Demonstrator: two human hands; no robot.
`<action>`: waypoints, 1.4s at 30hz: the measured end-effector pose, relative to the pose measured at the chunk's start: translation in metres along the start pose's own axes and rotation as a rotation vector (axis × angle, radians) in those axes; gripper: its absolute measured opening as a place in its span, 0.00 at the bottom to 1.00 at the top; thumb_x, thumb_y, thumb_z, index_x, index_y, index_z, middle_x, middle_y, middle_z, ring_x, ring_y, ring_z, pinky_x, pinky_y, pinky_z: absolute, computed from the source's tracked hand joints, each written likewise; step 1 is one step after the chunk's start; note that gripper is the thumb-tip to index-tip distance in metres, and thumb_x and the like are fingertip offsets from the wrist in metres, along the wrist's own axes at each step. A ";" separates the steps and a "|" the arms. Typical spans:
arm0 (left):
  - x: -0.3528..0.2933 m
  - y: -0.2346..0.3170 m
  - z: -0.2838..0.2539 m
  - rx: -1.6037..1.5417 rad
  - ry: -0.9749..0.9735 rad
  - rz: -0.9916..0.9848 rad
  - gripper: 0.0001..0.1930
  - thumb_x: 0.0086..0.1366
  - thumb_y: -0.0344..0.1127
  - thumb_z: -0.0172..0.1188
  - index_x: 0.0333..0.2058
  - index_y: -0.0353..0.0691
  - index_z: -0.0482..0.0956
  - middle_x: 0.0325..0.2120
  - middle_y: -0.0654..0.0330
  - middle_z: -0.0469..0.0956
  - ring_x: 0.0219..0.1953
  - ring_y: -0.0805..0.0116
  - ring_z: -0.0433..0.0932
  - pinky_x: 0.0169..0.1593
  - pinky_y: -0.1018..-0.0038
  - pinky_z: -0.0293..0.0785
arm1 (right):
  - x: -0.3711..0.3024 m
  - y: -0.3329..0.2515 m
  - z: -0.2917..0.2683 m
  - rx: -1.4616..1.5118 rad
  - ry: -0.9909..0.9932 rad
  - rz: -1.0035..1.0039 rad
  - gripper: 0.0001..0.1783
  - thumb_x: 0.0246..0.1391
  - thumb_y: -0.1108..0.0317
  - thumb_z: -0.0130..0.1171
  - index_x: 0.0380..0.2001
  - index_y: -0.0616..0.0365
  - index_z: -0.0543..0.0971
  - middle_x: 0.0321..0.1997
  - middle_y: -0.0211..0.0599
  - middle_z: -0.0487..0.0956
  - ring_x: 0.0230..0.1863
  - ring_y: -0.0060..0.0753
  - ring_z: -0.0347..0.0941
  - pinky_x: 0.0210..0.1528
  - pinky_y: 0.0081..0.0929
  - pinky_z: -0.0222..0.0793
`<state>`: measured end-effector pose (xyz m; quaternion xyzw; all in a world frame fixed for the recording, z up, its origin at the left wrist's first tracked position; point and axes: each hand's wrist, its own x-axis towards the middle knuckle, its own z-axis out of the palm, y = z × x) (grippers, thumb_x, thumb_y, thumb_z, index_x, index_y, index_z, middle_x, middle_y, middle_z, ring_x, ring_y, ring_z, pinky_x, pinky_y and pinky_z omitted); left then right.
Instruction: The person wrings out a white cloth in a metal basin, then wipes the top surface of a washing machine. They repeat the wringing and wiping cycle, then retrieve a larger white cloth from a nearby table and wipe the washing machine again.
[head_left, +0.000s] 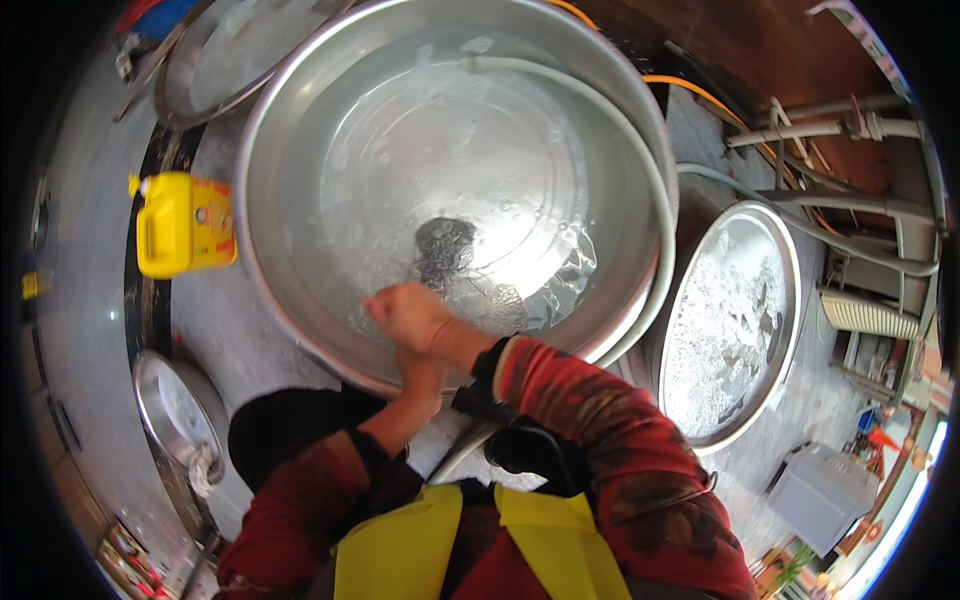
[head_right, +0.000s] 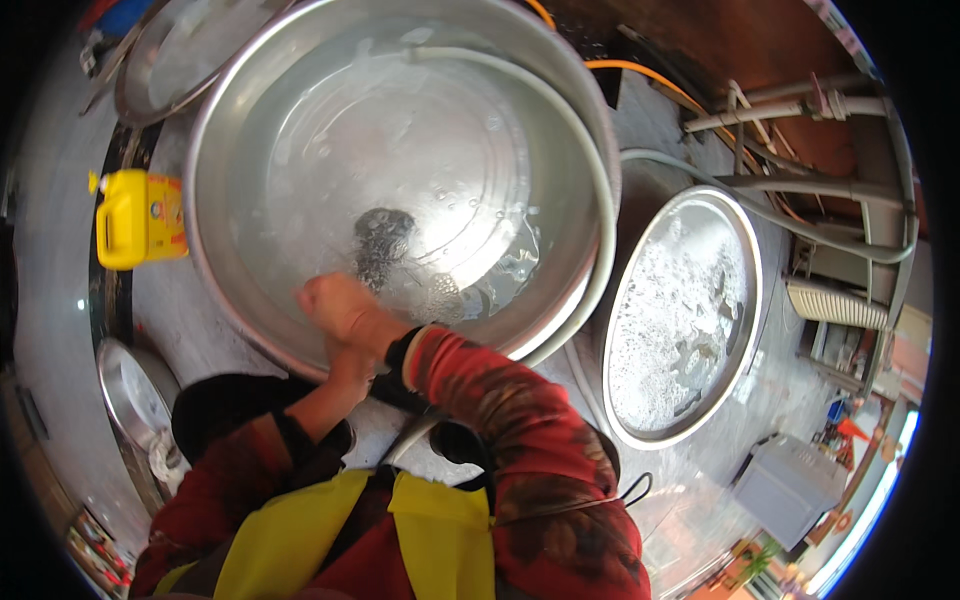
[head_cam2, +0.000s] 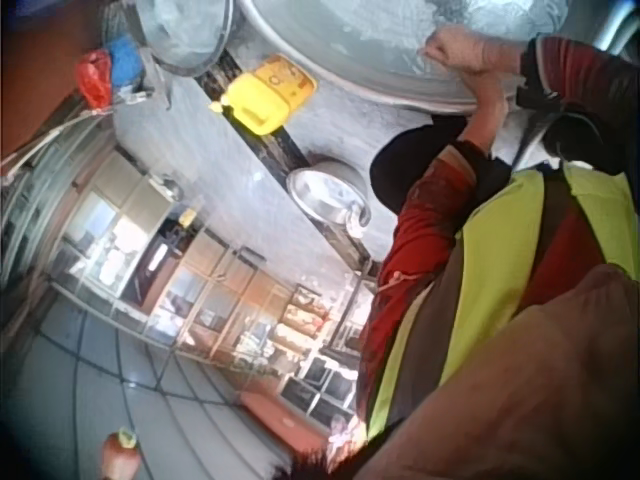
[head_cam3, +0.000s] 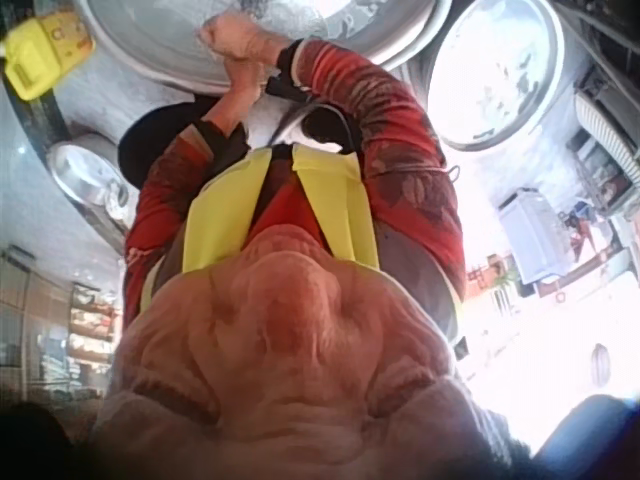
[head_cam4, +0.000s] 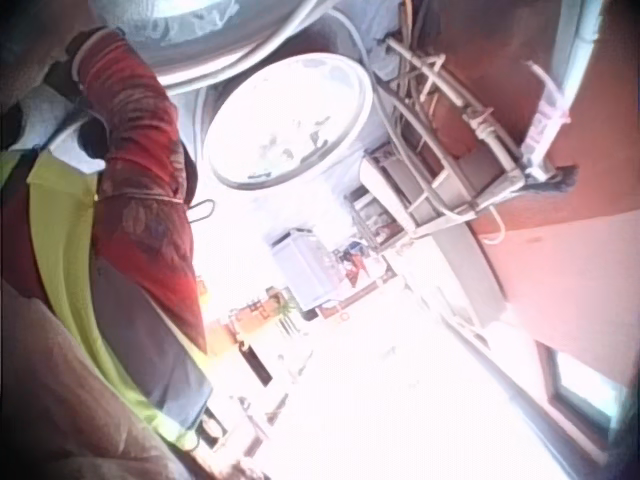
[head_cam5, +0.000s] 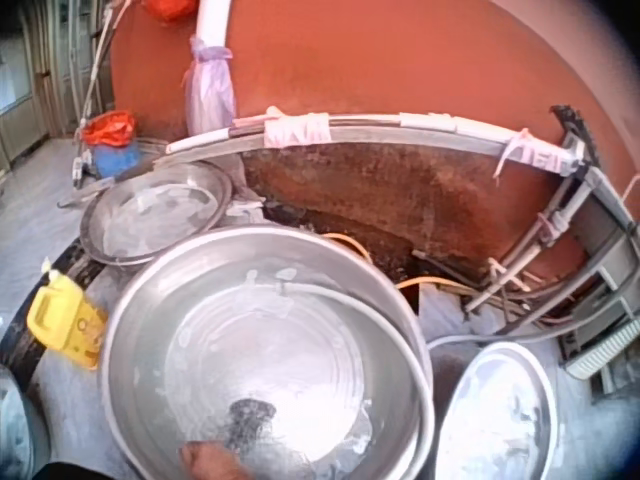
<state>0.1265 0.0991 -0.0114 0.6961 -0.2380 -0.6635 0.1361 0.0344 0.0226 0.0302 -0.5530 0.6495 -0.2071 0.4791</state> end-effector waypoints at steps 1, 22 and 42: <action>0.000 -0.001 -0.005 0.047 0.022 0.256 0.12 0.63 0.35 0.65 0.43 0.44 0.74 0.29 0.66 0.75 0.28 0.71 0.76 0.27 0.74 0.69 | -0.004 -0.008 -0.002 0.017 -0.009 0.007 0.23 0.65 0.51 0.50 0.32 0.58 0.84 0.34 0.55 0.82 0.40 0.64 0.78 0.46 0.52 0.75; -0.270 0.315 0.015 1.690 -0.381 1.809 0.17 0.49 0.33 0.66 0.39 0.39 0.75 0.29 0.57 0.80 0.35 0.56 0.81 0.39 0.60 0.78 | -0.189 -0.223 -0.253 0.759 0.988 0.349 0.29 0.67 0.49 0.50 0.21 0.63 0.80 0.23 0.53 0.79 0.28 0.59 0.76 0.37 0.46 0.72; -0.699 0.176 0.241 0.857 -1.832 -0.073 0.26 0.71 0.48 0.59 0.62 0.42 0.66 0.54 0.54 0.77 0.52 0.49 0.81 0.47 0.53 0.82 | -0.708 -0.275 -0.318 0.968 1.817 -0.044 0.16 0.70 0.59 0.53 0.51 0.58 0.76 0.51 0.31 0.76 0.54 0.24 0.70 0.56 0.25 0.67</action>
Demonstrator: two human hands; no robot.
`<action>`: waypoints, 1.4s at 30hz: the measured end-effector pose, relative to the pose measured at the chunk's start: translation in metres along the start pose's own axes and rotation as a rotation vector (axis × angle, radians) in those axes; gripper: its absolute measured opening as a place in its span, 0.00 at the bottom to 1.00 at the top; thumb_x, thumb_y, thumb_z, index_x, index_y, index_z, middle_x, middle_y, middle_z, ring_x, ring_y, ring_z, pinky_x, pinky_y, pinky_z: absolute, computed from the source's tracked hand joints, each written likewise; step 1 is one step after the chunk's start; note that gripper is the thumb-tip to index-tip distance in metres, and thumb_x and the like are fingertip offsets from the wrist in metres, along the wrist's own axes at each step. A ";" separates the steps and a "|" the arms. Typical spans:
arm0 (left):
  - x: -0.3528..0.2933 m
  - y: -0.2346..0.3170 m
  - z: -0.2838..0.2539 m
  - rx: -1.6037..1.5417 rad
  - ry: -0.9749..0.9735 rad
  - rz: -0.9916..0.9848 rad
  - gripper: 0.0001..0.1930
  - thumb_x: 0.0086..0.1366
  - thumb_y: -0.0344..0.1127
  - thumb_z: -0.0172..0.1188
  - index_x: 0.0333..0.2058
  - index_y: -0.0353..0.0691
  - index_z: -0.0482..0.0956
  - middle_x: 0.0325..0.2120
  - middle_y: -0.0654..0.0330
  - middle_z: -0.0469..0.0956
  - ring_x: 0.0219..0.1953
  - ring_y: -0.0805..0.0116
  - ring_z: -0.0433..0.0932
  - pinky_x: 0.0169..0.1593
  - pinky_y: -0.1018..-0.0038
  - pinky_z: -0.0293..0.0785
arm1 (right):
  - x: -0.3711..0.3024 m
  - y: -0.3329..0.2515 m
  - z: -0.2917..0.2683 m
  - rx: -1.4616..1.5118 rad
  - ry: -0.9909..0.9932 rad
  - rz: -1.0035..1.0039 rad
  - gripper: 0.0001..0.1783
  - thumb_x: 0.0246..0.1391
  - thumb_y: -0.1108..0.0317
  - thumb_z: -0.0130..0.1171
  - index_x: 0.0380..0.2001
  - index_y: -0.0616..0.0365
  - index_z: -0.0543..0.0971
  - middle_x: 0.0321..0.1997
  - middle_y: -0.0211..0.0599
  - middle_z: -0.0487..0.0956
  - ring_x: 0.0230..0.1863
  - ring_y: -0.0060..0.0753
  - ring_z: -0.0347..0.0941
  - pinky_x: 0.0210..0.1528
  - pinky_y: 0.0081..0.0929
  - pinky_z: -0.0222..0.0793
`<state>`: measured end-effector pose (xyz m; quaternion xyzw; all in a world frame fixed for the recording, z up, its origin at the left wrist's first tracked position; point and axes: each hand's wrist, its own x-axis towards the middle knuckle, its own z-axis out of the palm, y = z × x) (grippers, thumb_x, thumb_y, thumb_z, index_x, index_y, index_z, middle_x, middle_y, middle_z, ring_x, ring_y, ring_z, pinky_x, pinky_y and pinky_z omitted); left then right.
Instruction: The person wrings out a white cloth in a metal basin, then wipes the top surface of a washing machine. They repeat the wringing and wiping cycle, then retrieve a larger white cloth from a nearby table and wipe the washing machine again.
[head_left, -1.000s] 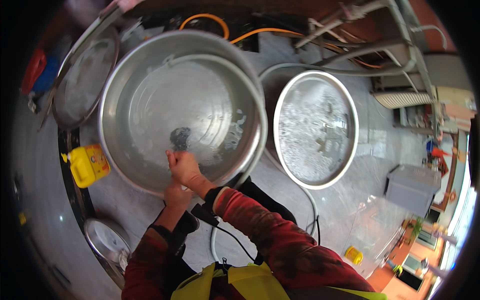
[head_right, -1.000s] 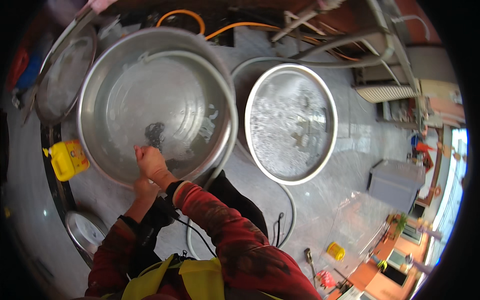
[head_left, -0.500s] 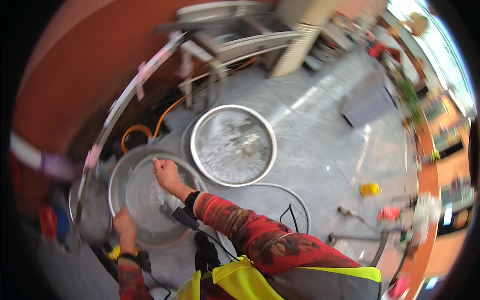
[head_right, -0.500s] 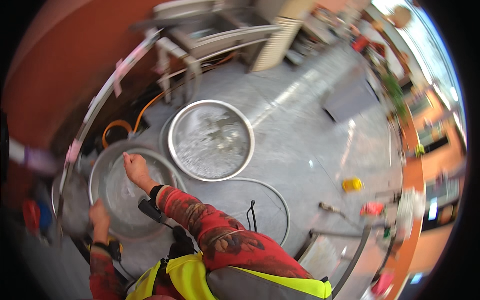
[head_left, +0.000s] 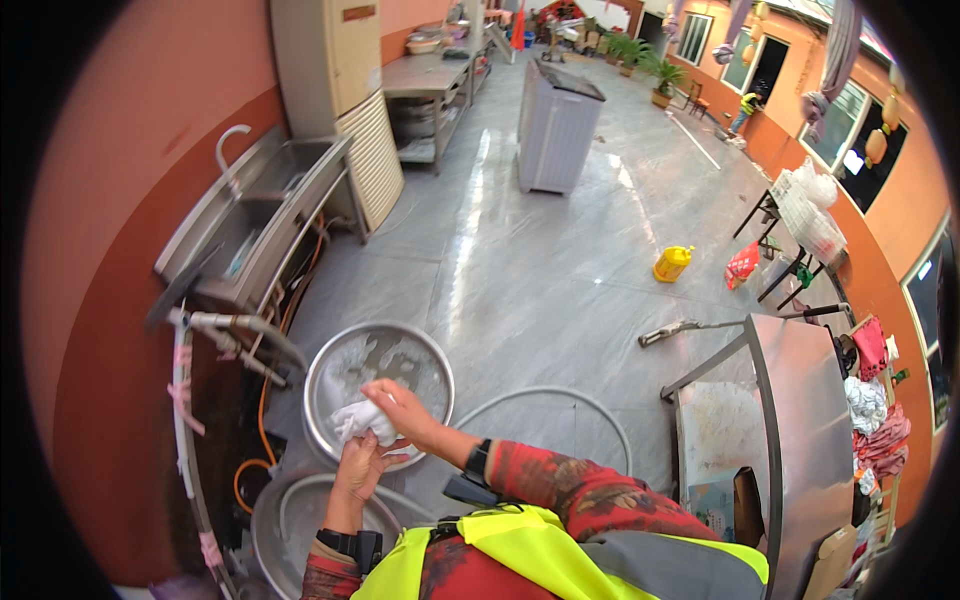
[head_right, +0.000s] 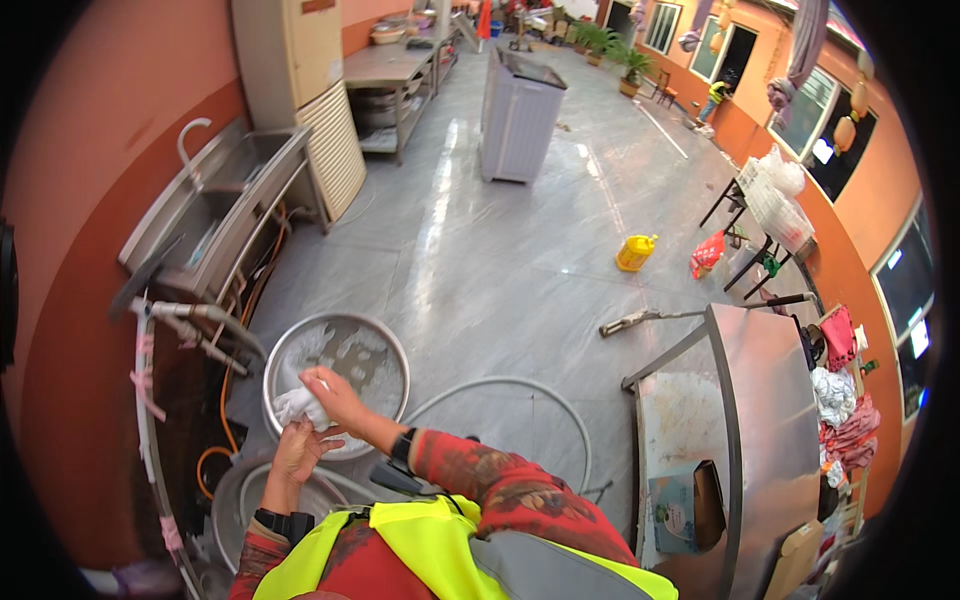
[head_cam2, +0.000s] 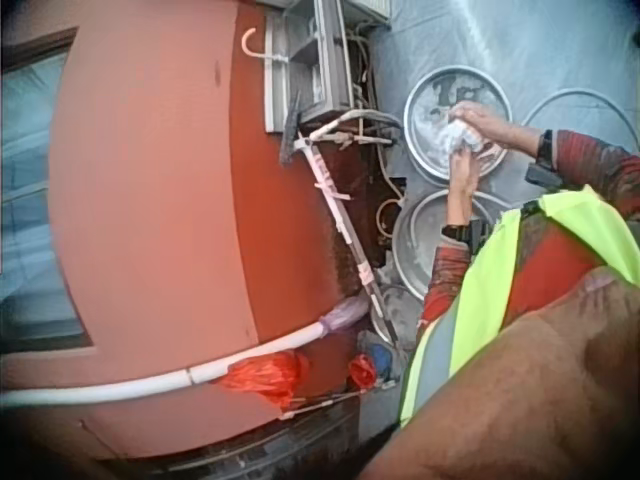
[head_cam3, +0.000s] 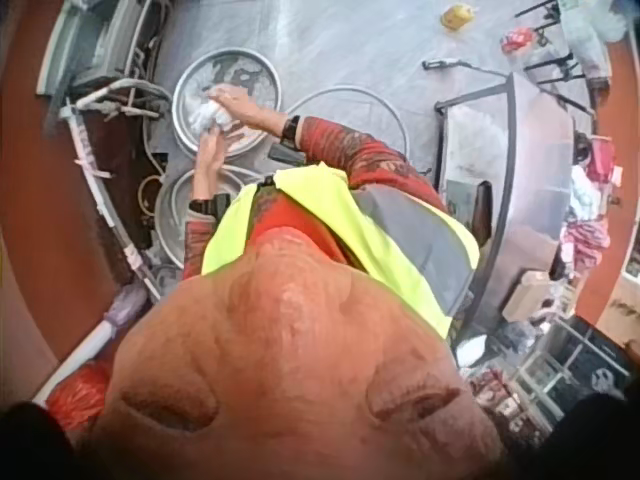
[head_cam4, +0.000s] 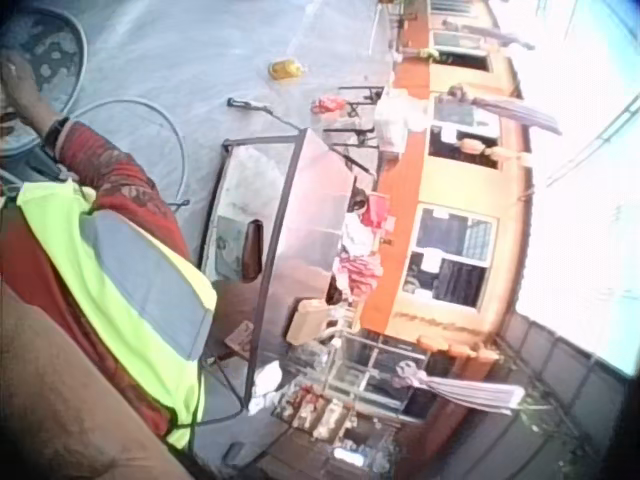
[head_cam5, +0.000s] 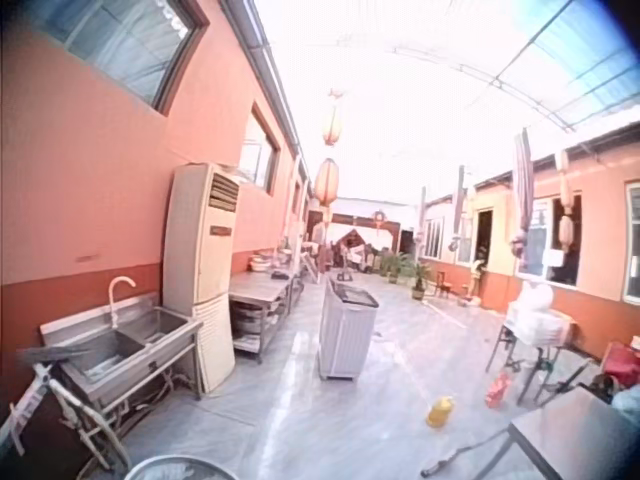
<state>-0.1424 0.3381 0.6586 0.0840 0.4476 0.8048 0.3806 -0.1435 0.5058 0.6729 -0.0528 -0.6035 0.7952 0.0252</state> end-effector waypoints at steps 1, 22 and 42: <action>0.028 0.000 0.015 0.009 0.028 0.016 0.25 0.71 0.46 0.59 0.61 0.42 0.67 0.54 0.55 0.77 0.52 0.51 0.80 0.46 0.52 0.82 | -0.002 -0.013 -0.030 -0.031 -0.033 0.010 0.17 0.70 0.59 0.53 0.53 0.57 0.75 0.54 0.31 0.75 0.56 0.24 0.69 0.57 0.25 0.66; 0.467 -0.035 0.249 0.166 -0.163 0.011 0.14 0.71 0.40 0.57 0.52 0.45 0.73 0.47 0.64 0.78 0.50 0.69 0.78 0.55 0.68 0.74 | 0.098 -0.148 -0.432 0.215 0.260 0.071 0.30 0.57 0.65 0.67 0.61 0.57 0.68 0.54 0.30 0.76 0.55 0.25 0.72 0.57 0.30 0.70; 0.945 0.030 0.413 -0.418 -0.676 -0.432 0.34 0.68 0.49 0.58 0.67 0.38 0.62 0.67 0.48 0.65 0.68 0.49 0.65 0.71 0.46 0.57 | 0.375 -0.320 -0.808 0.584 0.725 -0.333 0.13 0.61 0.72 0.63 0.48 0.56 0.74 0.42 0.28 0.78 0.44 0.26 0.77 0.51 0.31 0.76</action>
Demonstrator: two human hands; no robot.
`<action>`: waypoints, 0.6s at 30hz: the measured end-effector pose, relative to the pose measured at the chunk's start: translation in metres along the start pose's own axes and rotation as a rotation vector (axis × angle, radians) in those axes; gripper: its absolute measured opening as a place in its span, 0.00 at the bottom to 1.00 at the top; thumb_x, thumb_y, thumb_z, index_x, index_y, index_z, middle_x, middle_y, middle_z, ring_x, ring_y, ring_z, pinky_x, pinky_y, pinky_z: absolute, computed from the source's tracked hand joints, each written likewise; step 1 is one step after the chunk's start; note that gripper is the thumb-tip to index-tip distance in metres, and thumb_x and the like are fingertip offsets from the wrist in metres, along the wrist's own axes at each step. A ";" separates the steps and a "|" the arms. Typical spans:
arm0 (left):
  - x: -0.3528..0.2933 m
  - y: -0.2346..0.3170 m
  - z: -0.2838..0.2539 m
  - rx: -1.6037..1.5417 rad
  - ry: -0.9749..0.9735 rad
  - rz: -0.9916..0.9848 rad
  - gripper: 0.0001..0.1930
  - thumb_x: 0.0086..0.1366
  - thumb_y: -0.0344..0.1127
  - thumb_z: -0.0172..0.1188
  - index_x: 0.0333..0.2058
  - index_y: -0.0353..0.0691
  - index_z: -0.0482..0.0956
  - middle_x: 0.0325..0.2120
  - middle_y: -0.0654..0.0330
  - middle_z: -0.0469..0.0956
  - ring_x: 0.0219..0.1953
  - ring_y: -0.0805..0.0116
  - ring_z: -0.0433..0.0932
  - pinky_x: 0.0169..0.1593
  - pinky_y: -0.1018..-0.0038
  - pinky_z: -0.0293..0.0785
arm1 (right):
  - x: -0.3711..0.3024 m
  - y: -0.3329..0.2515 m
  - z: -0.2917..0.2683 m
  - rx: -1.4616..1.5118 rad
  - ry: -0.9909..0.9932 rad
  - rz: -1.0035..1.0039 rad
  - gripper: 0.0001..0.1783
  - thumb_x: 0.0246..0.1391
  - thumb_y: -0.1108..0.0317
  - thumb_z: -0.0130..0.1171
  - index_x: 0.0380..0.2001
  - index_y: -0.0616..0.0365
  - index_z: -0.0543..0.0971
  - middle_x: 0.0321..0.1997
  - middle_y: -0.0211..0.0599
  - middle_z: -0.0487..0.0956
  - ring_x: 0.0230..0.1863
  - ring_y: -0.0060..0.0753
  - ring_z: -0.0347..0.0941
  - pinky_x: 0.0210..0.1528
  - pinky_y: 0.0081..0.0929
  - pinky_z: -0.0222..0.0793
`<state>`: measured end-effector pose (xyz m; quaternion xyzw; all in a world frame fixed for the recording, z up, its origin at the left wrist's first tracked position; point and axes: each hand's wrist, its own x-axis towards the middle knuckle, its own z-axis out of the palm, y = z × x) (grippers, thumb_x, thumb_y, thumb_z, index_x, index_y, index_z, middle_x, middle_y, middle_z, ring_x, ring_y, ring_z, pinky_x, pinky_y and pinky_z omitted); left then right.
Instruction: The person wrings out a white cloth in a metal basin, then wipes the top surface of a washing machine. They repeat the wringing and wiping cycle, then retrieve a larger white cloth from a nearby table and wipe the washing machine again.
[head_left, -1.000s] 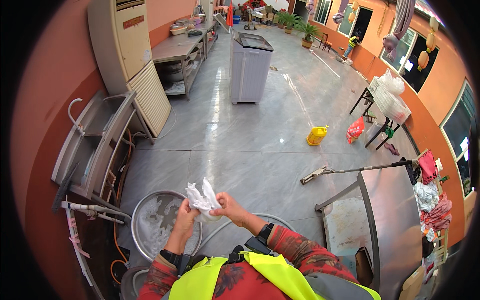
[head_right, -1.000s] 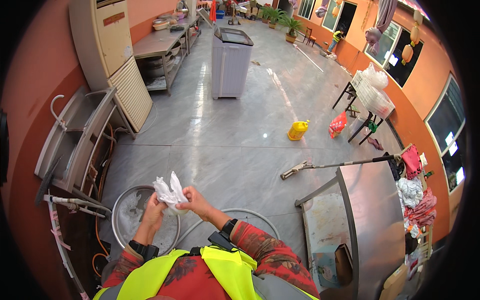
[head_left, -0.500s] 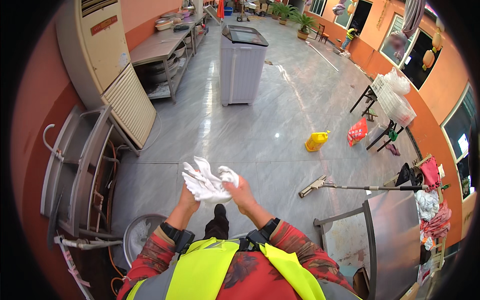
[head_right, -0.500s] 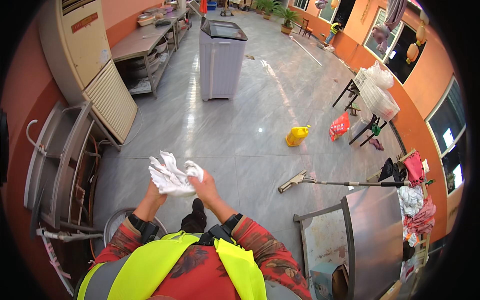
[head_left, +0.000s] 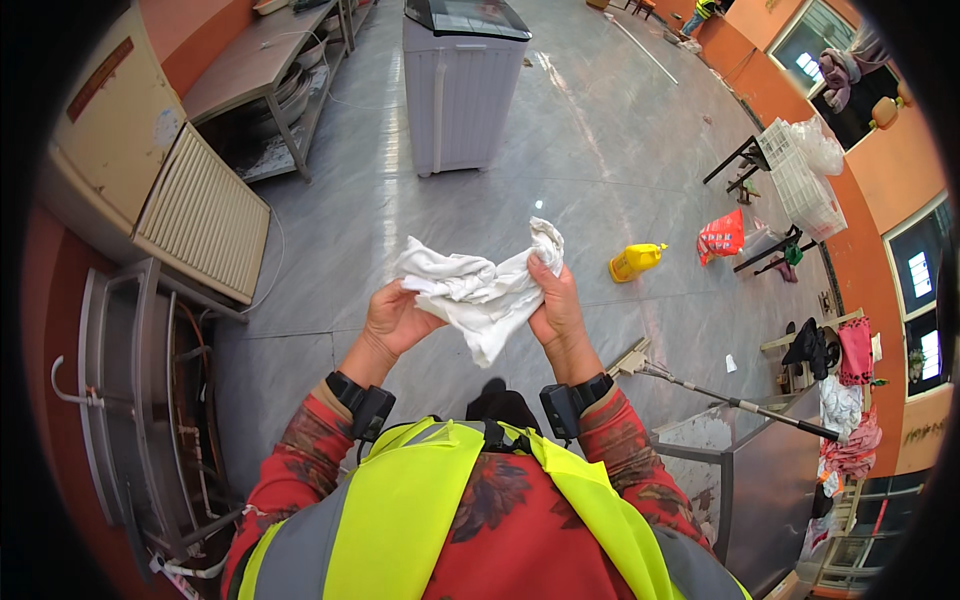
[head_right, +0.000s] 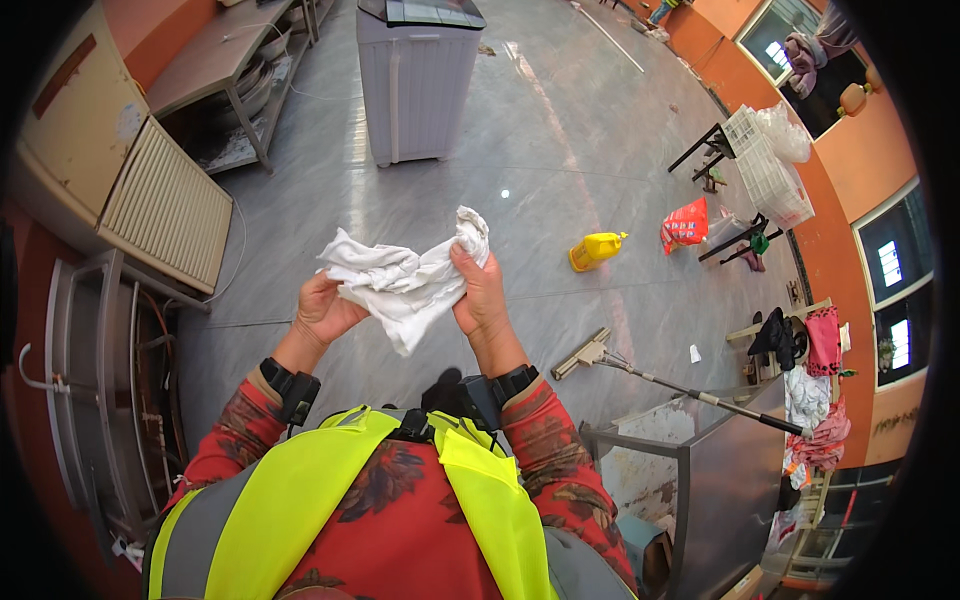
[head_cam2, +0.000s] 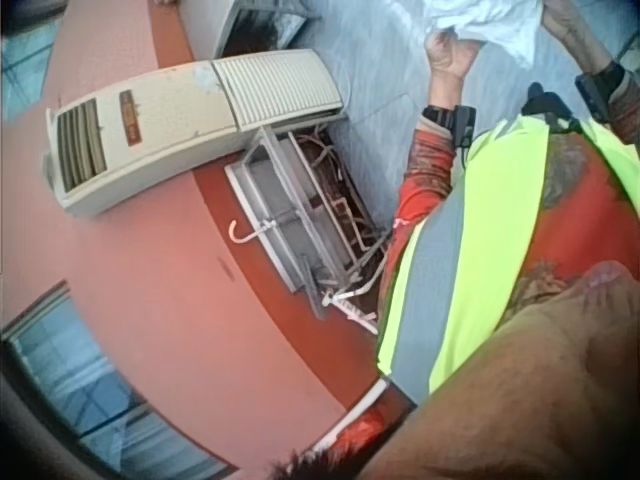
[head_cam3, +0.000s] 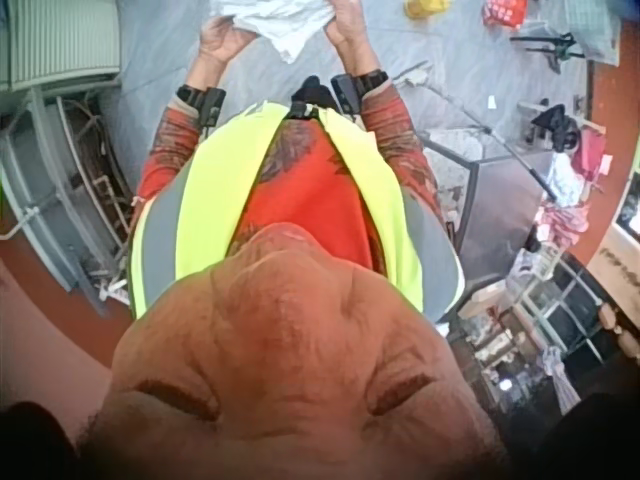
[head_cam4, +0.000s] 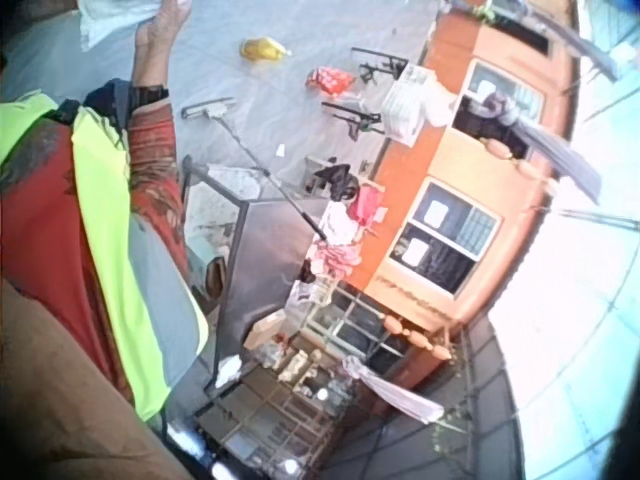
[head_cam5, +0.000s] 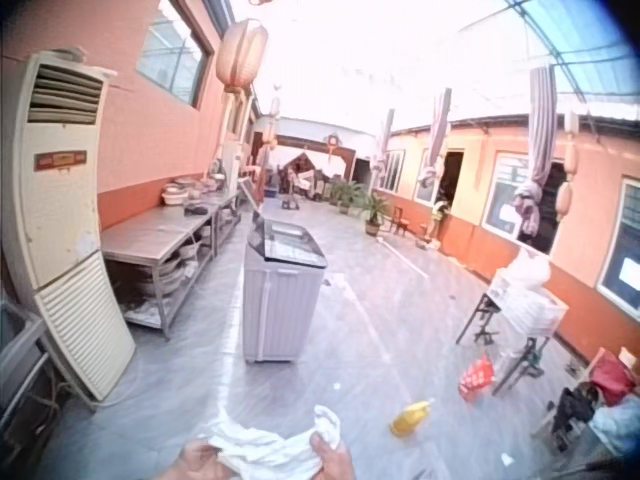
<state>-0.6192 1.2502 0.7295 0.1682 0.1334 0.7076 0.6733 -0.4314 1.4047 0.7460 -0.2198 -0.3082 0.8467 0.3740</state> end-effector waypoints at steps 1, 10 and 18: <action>0.026 0.003 -0.004 0.008 0.048 0.025 0.34 0.69 0.51 0.56 0.67 0.38 0.62 0.67 0.48 0.65 0.68 0.49 0.64 0.71 0.46 0.56 | 0.024 -0.007 -0.003 0.015 0.006 0.010 0.13 0.61 0.73 0.63 0.48 0.56 0.74 0.42 0.29 0.78 0.44 0.27 0.77 0.51 0.32 0.76; 0.223 0.060 -0.074 0.114 0.540 0.136 0.17 0.67 0.41 0.64 0.53 0.47 0.74 0.50 0.63 0.79 0.53 0.64 0.78 0.59 0.57 0.74 | 0.240 -0.067 -0.023 -0.055 -0.047 0.084 0.16 0.58 0.75 0.64 0.47 0.58 0.74 0.41 0.32 0.78 0.42 0.30 0.78 0.48 0.33 0.78; 0.316 0.136 -0.115 0.878 0.840 0.342 0.13 0.60 0.28 0.66 0.45 0.40 0.81 0.43 0.64 0.82 0.43 0.73 0.80 0.46 0.74 0.75 | 0.406 -0.104 -0.052 -0.131 0.073 0.106 0.16 0.57 0.76 0.64 0.48 0.57 0.74 0.39 0.33 0.79 0.41 0.36 0.79 0.45 0.39 0.80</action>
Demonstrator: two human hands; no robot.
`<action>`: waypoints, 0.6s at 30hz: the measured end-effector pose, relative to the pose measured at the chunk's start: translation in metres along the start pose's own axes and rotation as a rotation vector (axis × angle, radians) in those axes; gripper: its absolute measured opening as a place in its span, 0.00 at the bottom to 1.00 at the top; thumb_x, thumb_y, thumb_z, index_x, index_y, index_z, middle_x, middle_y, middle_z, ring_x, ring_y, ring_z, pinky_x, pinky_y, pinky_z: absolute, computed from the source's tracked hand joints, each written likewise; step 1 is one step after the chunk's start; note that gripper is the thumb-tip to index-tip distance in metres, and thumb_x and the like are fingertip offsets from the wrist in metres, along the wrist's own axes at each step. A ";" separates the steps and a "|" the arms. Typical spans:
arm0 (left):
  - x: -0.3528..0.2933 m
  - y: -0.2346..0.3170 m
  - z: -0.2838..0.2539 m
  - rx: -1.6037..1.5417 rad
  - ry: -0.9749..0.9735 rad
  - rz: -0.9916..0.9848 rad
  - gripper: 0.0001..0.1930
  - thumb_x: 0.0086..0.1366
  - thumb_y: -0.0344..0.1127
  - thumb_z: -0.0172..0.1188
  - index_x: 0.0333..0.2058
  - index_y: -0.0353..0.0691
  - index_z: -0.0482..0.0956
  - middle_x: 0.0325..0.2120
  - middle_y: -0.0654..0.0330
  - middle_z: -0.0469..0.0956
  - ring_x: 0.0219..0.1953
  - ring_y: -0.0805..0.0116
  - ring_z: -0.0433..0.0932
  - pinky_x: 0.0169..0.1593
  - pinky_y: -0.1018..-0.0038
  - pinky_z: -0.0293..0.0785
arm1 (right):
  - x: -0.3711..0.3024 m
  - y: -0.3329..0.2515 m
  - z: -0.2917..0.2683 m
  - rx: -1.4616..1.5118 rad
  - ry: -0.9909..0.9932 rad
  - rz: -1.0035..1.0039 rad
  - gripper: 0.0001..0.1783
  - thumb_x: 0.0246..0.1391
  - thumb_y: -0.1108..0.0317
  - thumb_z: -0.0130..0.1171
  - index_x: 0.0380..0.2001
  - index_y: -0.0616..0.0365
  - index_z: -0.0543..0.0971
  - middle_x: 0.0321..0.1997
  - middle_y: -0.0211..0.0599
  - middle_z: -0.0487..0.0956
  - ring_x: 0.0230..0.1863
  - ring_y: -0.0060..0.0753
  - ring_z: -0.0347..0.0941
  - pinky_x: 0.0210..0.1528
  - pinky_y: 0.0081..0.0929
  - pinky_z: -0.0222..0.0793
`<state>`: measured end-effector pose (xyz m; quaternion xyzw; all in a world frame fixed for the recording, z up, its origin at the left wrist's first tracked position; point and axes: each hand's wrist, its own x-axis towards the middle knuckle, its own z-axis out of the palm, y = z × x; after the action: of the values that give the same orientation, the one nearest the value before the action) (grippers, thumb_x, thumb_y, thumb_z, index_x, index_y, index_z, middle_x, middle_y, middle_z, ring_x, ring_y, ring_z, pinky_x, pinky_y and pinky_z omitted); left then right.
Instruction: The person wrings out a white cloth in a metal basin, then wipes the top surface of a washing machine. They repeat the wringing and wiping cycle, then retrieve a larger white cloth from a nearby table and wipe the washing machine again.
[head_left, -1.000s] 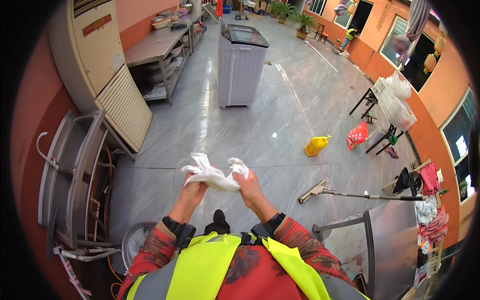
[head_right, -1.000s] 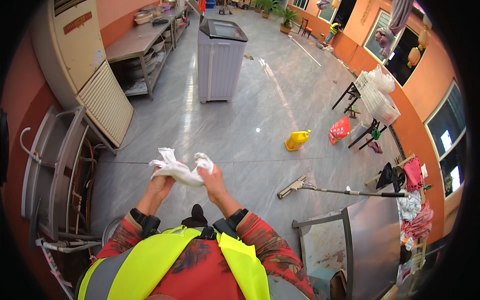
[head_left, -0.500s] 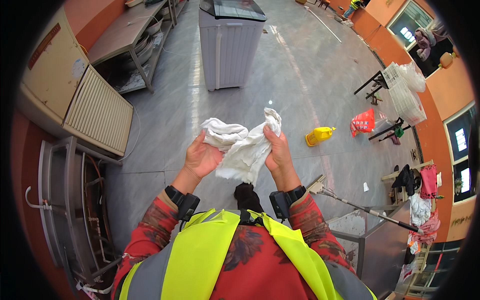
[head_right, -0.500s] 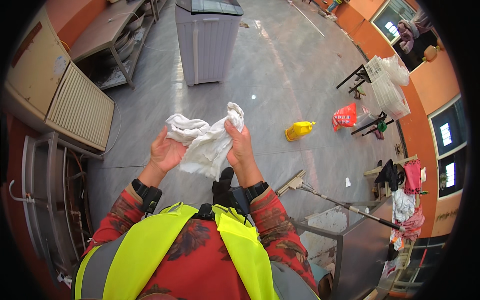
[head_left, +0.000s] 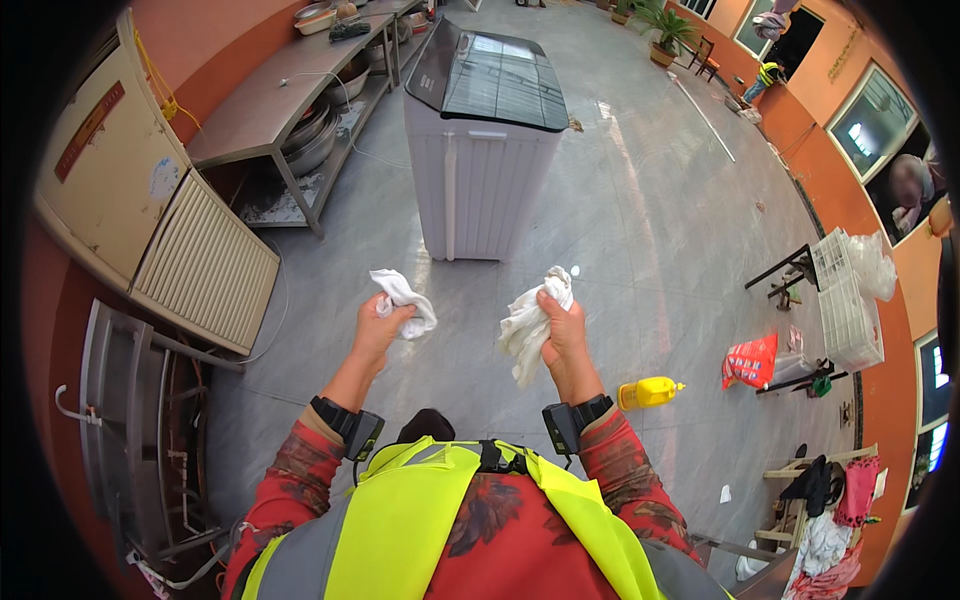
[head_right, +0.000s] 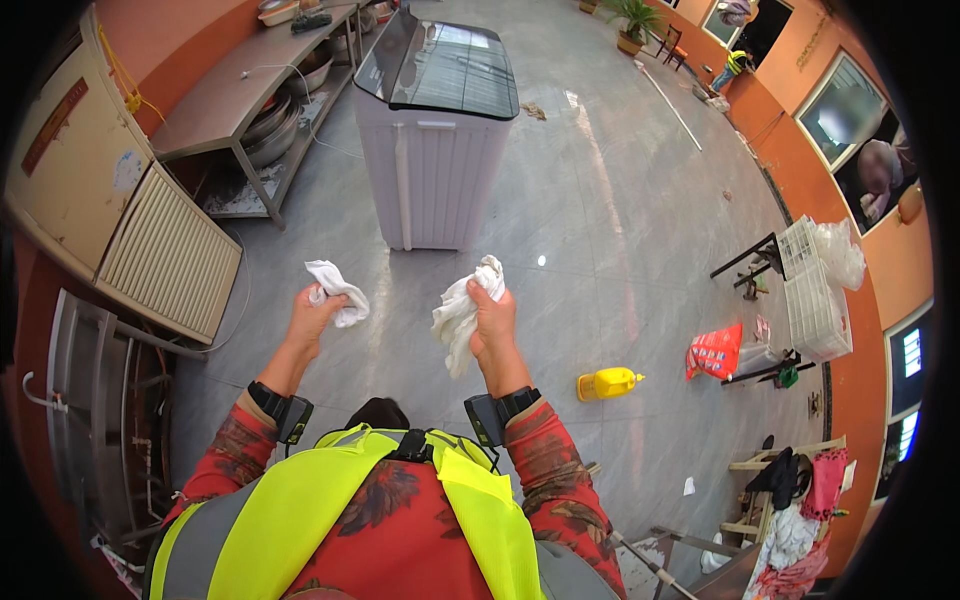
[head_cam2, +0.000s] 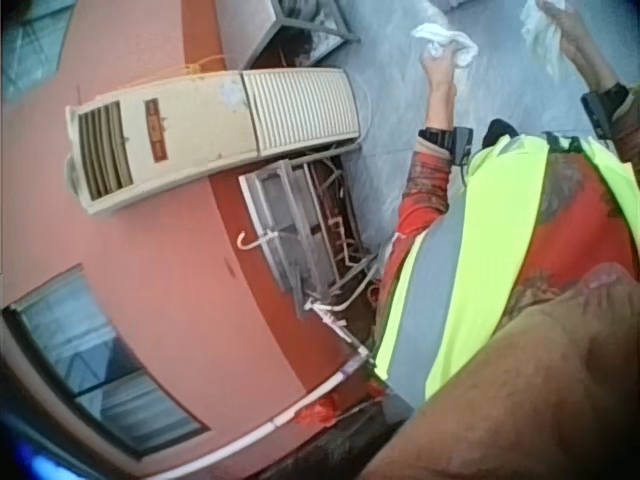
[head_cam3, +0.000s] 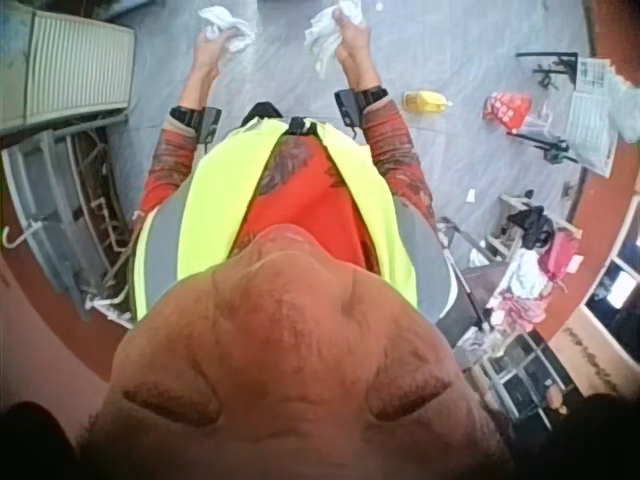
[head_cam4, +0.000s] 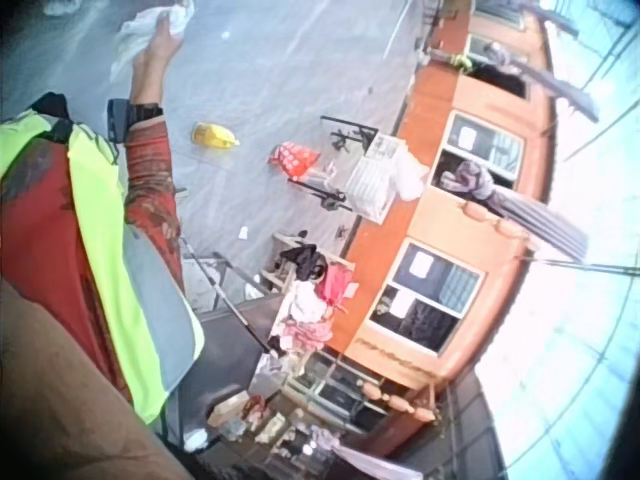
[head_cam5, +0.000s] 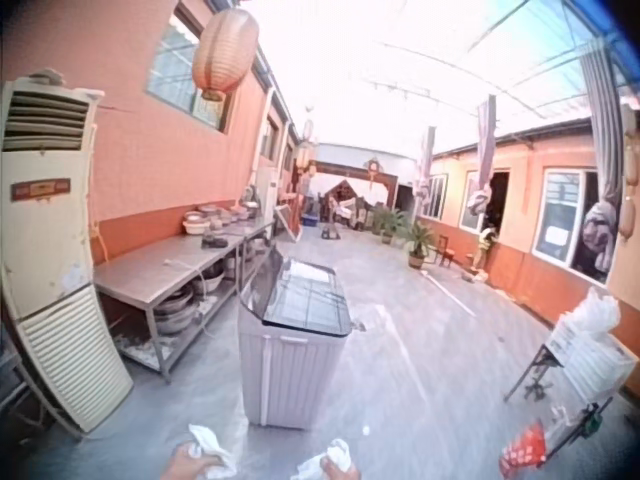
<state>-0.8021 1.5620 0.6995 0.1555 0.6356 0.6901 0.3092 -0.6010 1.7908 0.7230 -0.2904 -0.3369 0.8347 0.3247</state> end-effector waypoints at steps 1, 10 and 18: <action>0.019 0.004 0.006 0.147 0.071 0.081 0.09 0.59 0.25 0.65 0.40 0.38 0.83 0.38 0.64 0.82 0.38 0.75 0.79 0.42 0.77 0.74 | 0.020 0.000 -0.002 -0.006 0.019 0.013 0.17 0.56 0.77 0.64 0.48 0.58 0.74 0.39 0.34 0.78 0.40 0.37 0.80 0.45 0.41 0.80; 0.253 0.100 0.018 0.376 0.087 0.411 0.10 0.61 0.25 0.59 0.41 0.35 0.83 0.32 0.68 0.80 0.35 0.76 0.77 0.44 0.76 0.72 | 0.229 -0.066 0.034 -0.293 0.102 -0.234 0.17 0.54 0.77 0.64 0.47 0.59 0.75 0.41 0.32 0.79 0.41 0.29 0.77 0.44 0.33 0.76; 0.498 0.209 0.094 0.681 0.289 0.557 0.21 0.57 0.32 0.68 0.50 0.36 0.77 0.37 0.57 0.79 0.39 0.68 0.78 0.41 0.70 0.76 | 0.453 -0.142 0.150 -1.157 -0.102 -0.950 0.31 0.57 0.61 0.66 0.60 0.63 0.68 0.54 0.50 0.77 0.54 0.45 0.75 0.54 0.34 0.71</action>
<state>-1.1714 1.9459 0.8278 0.3152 0.7966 0.5135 -0.0483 -0.9382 2.1487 0.8001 -0.1989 -0.8258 0.3069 0.4293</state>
